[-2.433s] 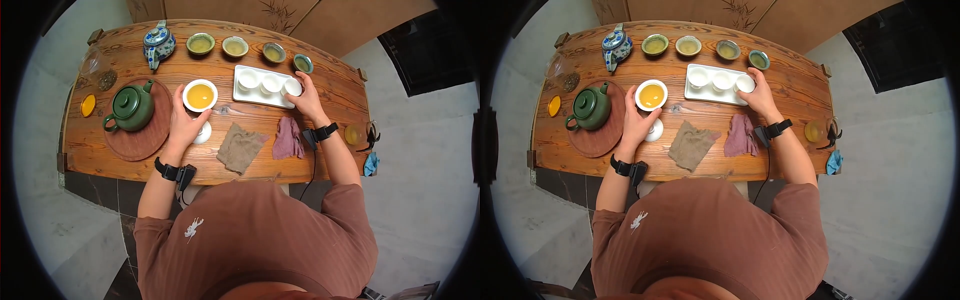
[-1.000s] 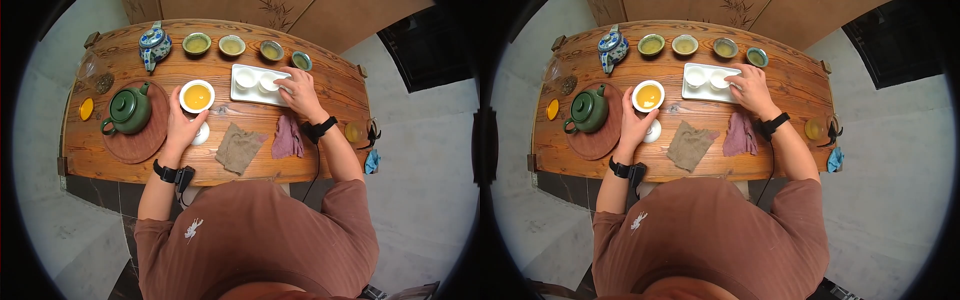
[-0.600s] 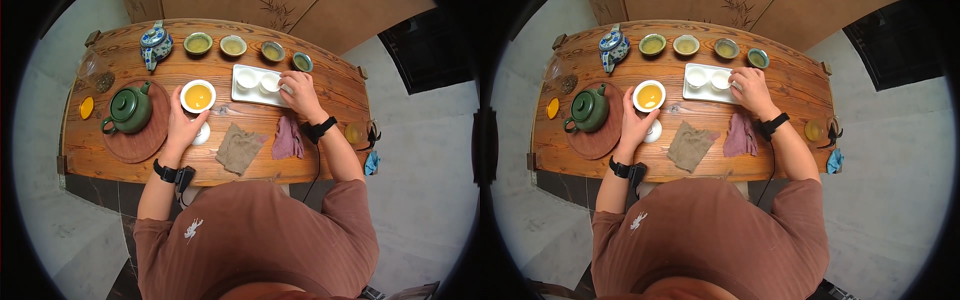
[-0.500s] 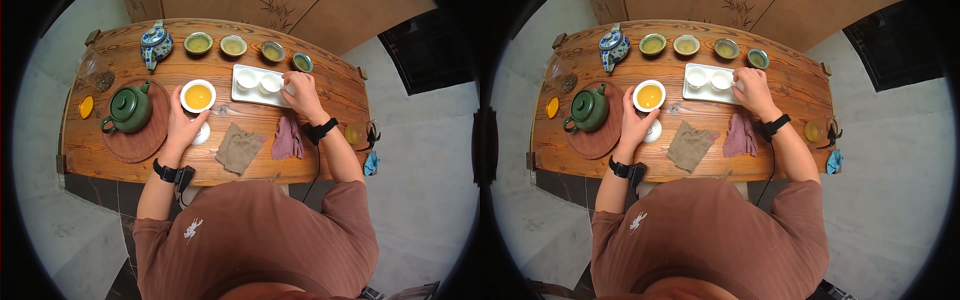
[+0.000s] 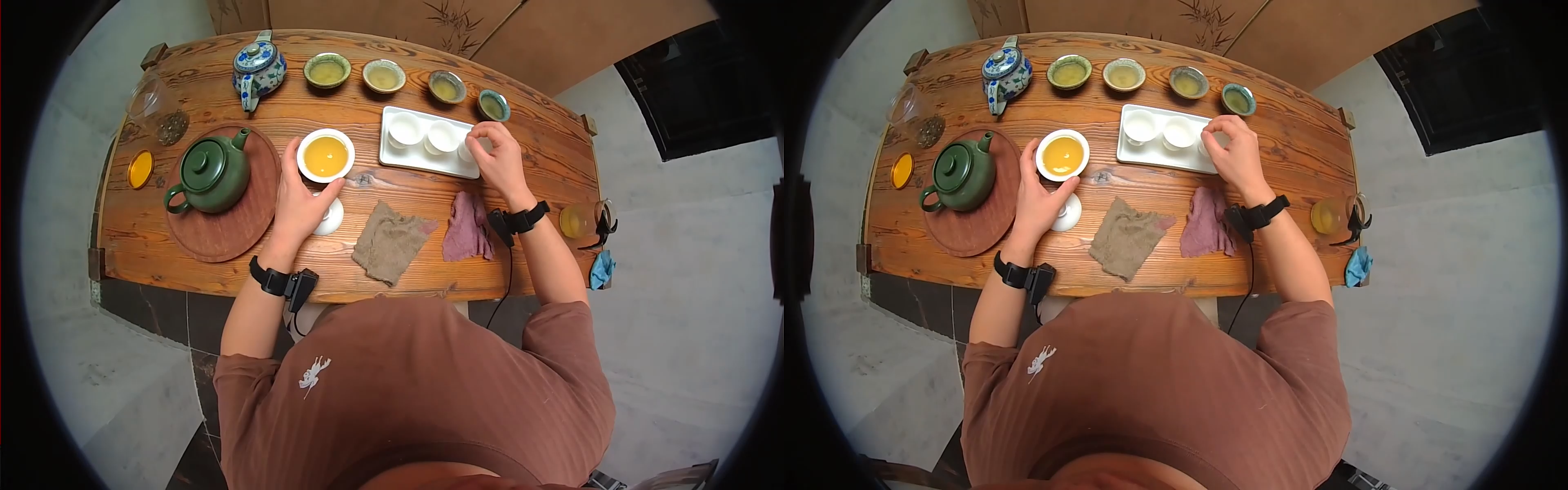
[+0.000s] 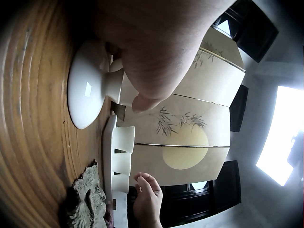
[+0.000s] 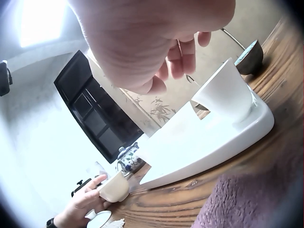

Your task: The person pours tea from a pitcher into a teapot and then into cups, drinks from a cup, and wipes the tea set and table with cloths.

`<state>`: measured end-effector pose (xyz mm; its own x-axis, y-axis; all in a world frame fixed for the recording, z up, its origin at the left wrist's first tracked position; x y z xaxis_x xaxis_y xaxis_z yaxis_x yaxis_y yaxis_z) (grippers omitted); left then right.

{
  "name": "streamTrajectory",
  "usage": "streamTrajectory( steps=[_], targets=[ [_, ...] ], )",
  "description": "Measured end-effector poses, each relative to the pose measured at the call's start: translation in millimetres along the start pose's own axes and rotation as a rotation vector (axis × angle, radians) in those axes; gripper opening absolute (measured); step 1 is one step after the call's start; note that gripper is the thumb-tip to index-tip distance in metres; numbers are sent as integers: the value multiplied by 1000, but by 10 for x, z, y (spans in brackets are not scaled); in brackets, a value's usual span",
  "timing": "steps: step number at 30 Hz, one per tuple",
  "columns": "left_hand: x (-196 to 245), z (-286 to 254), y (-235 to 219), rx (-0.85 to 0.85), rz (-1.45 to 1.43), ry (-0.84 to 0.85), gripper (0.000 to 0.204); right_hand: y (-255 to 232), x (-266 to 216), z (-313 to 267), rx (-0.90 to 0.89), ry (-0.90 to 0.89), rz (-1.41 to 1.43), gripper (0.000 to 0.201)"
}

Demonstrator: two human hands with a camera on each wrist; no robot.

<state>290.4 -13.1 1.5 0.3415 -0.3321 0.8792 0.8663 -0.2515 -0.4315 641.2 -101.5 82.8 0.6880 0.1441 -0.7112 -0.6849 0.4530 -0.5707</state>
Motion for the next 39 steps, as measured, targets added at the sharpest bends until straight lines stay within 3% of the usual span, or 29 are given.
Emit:
streamTrajectory(
  steps=[3,5,7,11,12,15,16,20,29,39],
  targets=[
    [-9,0,-5,17,37,6,92,98,-102,-31,-23,-209,-81,10],
    [16,1,-13,15,31,8,93,266,-451,-111,-84,-272,-95,9],
    [24,1,-7,11,6,5,93,493,-621,-245,-128,-160,121,13],
    [-24,7,10,30,-4,27,94,965,-922,-430,-280,-66,297,35],
    [-44,4,8,44,20,38,95,1070,-926,-449,-366,-42,266,54],
    [-49,10,-1,76,24,72,99,1311,-1094,-414,-320,-85,303,72],
    [-72,10,13,67,-1,64,99,1407,-1053,-391,-373,-80,273,89],
    [-116,11,21,57,-7,43,100,1670,-1019,-310,-343,-47,268,104],
    [-108,5,12,62,-78,21,98,1905,-832,-114,-387,64,414,111],
    [-116,12,-7,46,-112,27,95,1992,-760,-54,-393,58,484,112]
  ],
)
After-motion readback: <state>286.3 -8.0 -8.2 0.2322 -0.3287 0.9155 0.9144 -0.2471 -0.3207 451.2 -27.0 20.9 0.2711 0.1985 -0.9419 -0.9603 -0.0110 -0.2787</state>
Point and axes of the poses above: each hand's wrist, its own z-axis towards the middle knuckle, its own y-axis out of the palm, x = y × z, the point moved 4 cm from there along z, towards the middle knuckle, and after that the axes turned 10 degrees about z, right-handed, at the moved point
